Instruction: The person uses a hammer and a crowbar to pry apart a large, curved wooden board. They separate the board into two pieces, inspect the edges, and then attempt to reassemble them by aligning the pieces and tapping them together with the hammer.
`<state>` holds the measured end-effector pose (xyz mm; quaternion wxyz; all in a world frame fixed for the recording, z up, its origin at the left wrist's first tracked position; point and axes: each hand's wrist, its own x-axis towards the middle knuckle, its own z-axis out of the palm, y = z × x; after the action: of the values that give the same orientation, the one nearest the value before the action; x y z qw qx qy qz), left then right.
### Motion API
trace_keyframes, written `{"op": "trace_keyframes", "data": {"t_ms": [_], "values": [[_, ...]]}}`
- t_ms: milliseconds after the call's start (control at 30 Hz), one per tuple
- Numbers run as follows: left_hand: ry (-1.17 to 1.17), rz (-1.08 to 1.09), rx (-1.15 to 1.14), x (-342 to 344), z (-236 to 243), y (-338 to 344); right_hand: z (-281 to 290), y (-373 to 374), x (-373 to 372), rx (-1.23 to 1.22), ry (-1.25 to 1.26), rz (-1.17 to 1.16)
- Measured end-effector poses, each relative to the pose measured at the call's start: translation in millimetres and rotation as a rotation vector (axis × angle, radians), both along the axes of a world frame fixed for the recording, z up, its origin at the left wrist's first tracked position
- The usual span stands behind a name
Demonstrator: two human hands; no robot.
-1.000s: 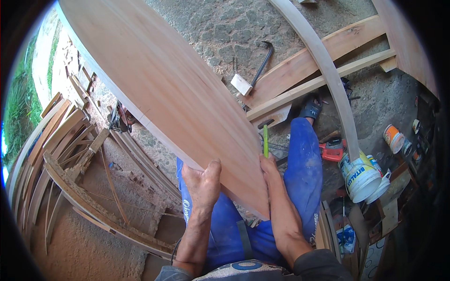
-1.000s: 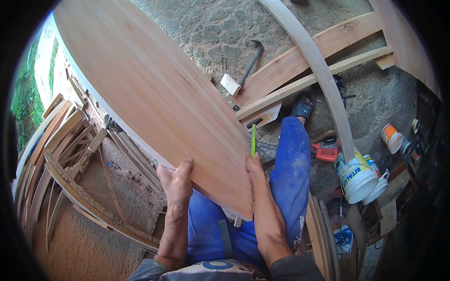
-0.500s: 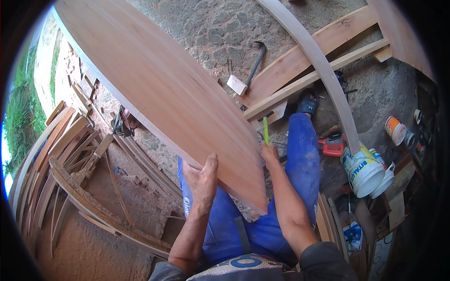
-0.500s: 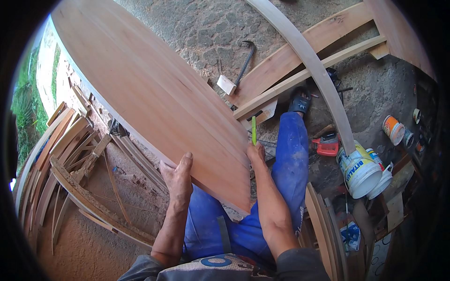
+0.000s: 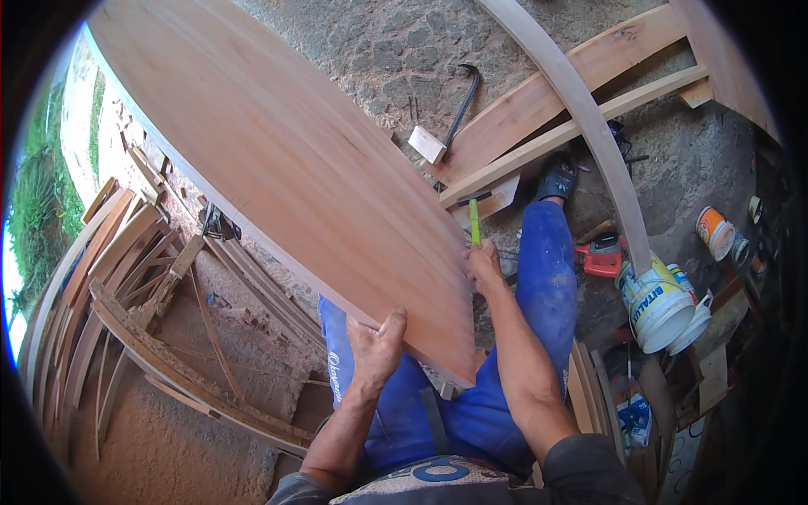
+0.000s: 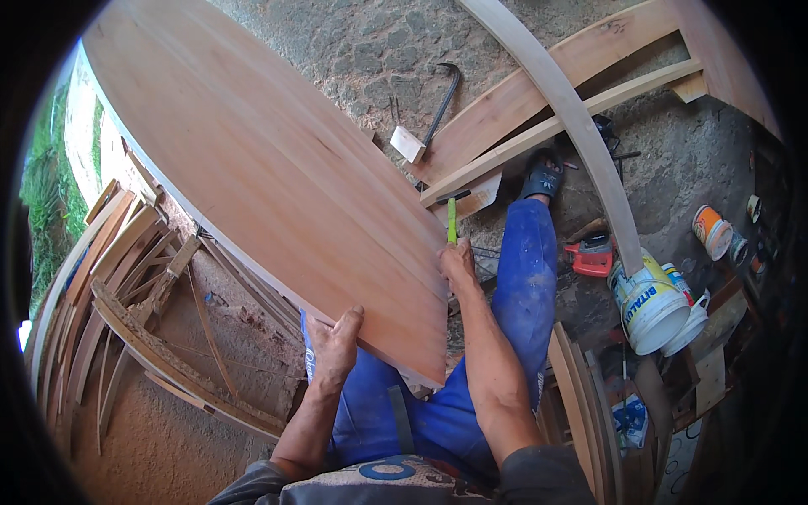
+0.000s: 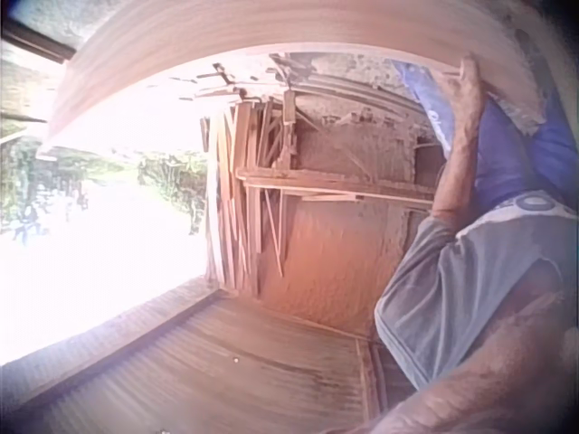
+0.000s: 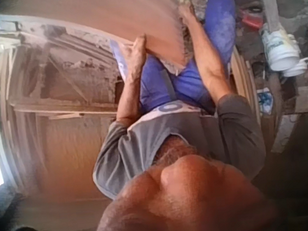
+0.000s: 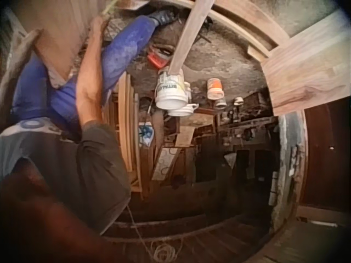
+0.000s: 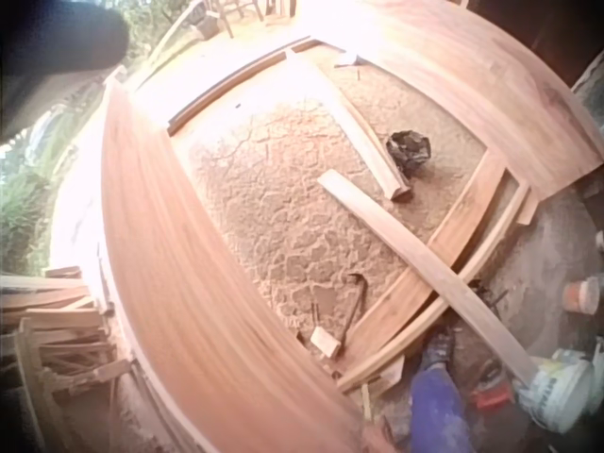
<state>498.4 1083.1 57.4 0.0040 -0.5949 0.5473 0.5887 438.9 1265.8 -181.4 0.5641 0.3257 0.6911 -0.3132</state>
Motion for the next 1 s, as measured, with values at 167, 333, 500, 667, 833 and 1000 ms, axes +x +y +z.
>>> {"op": "trace_keyframes", "data": {"t_ms": [167,333,500,667,833,1000], "values": [[-0.026,0.071,0.072,10.4,1.6,-2.2,-2.7,-10.1,-25.1,-0.081,0.225,0.192],[-0.004,0.023,0.008,9.0,1.2,-3.4,-24.5,-28.3,-25.1,-0.033,0.051,0.319],[0.01,0.127,0.128,24.5,1.2,-8.5,-27.7,-43.0,-14.1,-0.047,-0.041,0.361],[-0.001,0.084,0.117,31.3,1.9,-10.7,-26.8,-35.4,-16.1,-0.031,0.136,0.345],[-0.011,0.026,0.117,31.5,-1.2,-12.7,-79.0,2.8,-3.8,-0.091,0.15,0.271],[-0.016,0.062,0.176,39.3,1.8,-12.4,-10.0,-11.8,-62.5,-0.06,0.036,0.229]]}}
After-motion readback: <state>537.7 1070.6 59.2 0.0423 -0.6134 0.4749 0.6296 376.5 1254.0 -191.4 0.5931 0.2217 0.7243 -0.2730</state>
